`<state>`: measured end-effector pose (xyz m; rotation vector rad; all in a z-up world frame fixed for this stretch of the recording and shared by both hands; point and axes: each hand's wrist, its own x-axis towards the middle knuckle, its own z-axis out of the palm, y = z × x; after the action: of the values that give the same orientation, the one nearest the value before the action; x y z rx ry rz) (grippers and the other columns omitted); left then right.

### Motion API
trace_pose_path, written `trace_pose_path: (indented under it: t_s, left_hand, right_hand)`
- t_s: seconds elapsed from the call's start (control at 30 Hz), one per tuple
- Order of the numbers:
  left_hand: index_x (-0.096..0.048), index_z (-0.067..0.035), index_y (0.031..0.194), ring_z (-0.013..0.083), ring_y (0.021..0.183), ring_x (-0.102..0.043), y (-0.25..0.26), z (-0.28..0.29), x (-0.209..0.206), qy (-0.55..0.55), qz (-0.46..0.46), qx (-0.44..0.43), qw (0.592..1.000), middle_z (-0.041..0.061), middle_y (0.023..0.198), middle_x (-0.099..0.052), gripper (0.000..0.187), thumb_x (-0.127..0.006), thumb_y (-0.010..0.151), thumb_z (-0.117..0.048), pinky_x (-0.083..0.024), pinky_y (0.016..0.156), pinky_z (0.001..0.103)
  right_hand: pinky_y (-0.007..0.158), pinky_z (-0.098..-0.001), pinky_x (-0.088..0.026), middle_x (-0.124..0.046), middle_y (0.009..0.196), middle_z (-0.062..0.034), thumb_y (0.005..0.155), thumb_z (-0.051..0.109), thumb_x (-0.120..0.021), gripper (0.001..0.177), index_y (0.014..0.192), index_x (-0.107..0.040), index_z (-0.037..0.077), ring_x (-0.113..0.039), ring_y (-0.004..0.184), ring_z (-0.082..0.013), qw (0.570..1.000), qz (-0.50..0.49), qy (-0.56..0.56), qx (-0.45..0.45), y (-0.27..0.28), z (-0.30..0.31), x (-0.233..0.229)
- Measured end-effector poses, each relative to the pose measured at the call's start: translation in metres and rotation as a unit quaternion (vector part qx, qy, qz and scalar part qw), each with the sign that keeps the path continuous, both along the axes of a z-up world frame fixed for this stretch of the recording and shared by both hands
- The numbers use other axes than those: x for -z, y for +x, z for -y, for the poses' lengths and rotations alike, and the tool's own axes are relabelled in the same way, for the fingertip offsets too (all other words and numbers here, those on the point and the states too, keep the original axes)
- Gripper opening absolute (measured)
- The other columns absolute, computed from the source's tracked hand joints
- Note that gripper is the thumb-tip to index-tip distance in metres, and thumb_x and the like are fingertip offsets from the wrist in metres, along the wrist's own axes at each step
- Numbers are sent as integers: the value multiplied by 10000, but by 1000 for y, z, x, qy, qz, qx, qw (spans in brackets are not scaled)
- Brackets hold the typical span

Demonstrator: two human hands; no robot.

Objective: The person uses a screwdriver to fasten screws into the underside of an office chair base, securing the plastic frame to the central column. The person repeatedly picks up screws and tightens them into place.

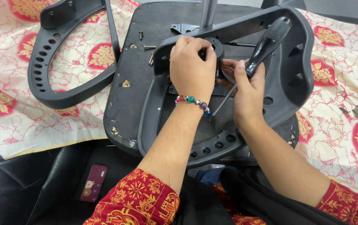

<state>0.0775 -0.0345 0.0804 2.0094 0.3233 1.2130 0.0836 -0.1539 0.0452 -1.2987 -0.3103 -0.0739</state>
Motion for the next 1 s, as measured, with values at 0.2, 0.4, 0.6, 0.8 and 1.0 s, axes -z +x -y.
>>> trace_pose_path:
  t_s: [0.2,0.4,0.6,0.8,1.0]
  left_hand:
    - [-751,-105,758,203,804,-706,5,0,-1,-114,-20,27,993,18,914,-682,50,-785,770,-139,-568,715,335]
    - [-795,-90,732,194,726,-705,21,-11,5,-173,-24,55,983,65,834,-698,98,-853,661,-123,-573,701,315]
    - [-789,-94,780,177,657,-717,23,-16,8,-335,-71,144,929,65,762,-763,103,-828,698,-141,-586,636,321]
    - [-807,-112,761,167,725,-711,13,-17,3,-179,-47,88,979,38,833,-701,127,-866,691,-200,-585,699,306]
    - [-790,-127,800,244,960,-630,-7,-1,-3,36,-30,7,999,33,943,-617,66,-792,807,-192,-547,780,376]
  right_hand:
    - [887,-387,-609,-698,1224,-122,1101,272,-478,167,1140,-433,116,-694,1199,-244,1000,-11,-4,5,0,0,-1]
    - [871,-383,-615,-699,1214,-120,1102,271,-472,164,1145,-431,118,-697,1193,-244,1000,-12,-3,-1,3,1,0]
    - [847,-382,-646,-696,1190,-121,1095,263,-481,170,1157,-434,112,-702,1169,-247,1000,-26,5,8,3,2,0]
    - [835,-377,-653,-692,1182,-132,1096,258,-480,182,1192,-435,110,-704,1154,-259,1000,-24,16,10,2,2,-1]
    - [842,-386,-660,-692,1180,-127,1097,257,-469,184,1185,-428,101,-714,1159,-263,1000,-23,14,11,1,2,-2]
